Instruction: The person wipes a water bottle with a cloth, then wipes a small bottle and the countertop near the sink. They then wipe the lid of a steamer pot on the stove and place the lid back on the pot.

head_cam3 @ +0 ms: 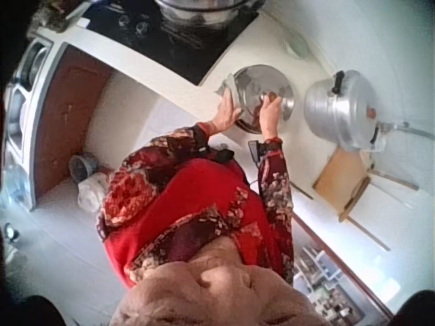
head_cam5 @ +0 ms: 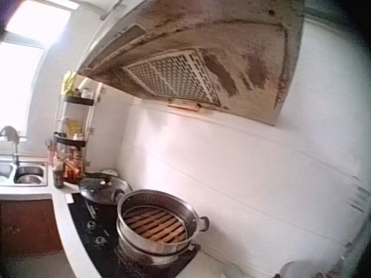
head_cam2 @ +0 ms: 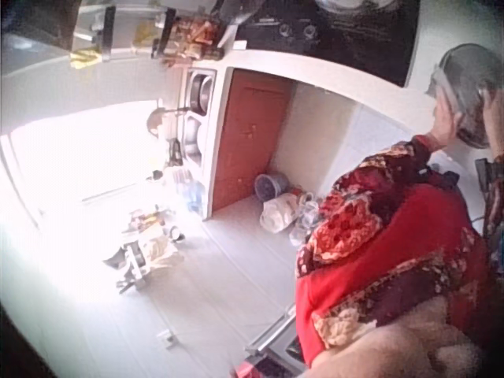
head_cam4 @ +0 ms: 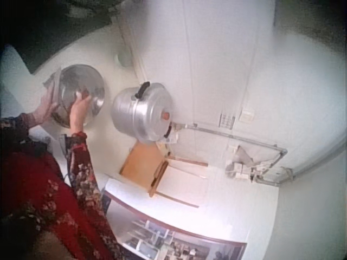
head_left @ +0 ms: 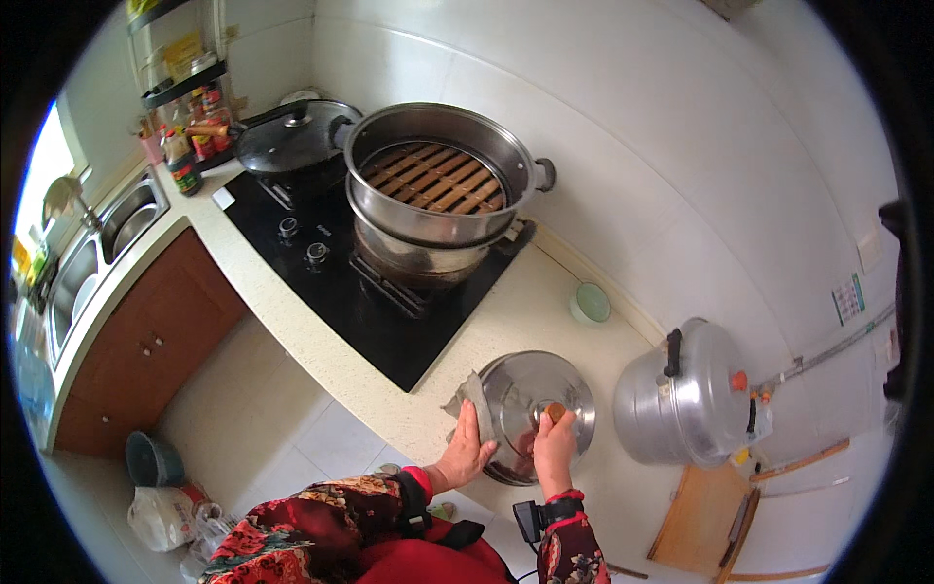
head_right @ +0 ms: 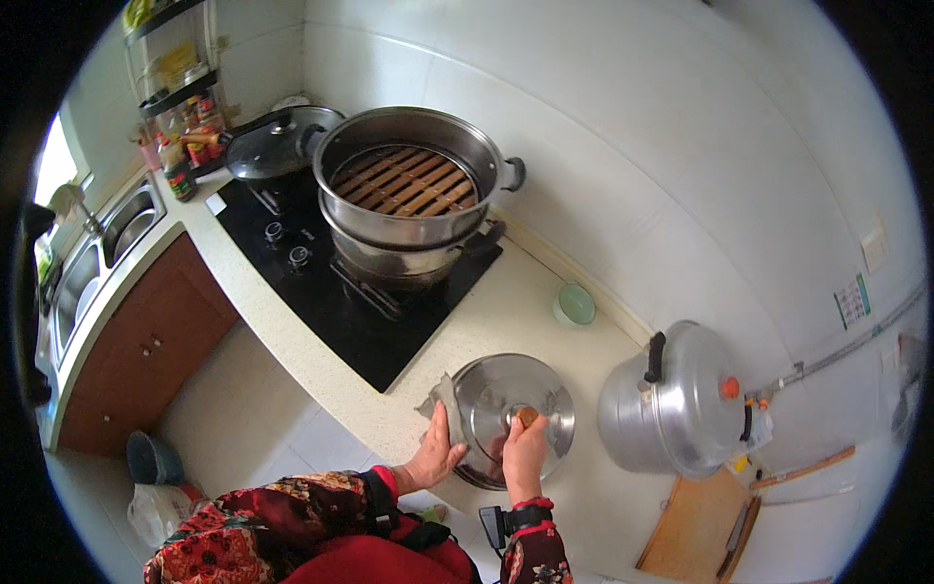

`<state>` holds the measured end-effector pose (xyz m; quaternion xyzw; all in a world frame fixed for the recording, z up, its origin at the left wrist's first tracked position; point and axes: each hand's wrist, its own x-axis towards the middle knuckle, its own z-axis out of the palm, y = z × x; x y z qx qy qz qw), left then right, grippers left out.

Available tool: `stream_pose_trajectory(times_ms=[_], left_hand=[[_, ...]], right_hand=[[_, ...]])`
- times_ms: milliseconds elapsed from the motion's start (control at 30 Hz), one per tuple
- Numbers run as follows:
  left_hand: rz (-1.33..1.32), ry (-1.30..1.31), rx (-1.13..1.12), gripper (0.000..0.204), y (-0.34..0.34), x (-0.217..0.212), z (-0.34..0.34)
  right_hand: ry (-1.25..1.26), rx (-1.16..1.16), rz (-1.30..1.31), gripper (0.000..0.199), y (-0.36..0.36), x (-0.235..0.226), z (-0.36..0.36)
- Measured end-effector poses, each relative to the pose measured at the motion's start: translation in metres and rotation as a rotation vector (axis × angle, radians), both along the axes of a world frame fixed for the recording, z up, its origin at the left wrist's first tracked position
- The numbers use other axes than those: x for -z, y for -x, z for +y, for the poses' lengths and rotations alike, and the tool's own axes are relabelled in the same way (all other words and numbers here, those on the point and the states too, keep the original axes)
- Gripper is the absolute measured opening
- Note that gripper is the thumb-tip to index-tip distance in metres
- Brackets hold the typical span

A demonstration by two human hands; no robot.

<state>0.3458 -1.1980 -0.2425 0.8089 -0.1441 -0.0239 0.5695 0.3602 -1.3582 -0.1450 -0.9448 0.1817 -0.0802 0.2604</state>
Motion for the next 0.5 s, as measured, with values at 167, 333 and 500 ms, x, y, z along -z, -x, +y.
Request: stream_pose_trajectory(times_ms=[167,333,500], left_hand=[[0.066,0.05,0.018,0.078,-0.036,-0.002,-0.004],[0.12,0.053,0.101,0.065,-0.086,-0.004,-0.011],[0.148,0.009,0.129,0.067,-0.097,0.002,-0.011]], right_hand=[[-0.12,0.054,-0.001,0.032,-0.001,-0.009,0.004],[-0.026,0.076,0.069,0.038,0.001,0.01,-0.019],[0.222,-0.244,-0.125,0.043,-0.006,-0.021,-0.037]])
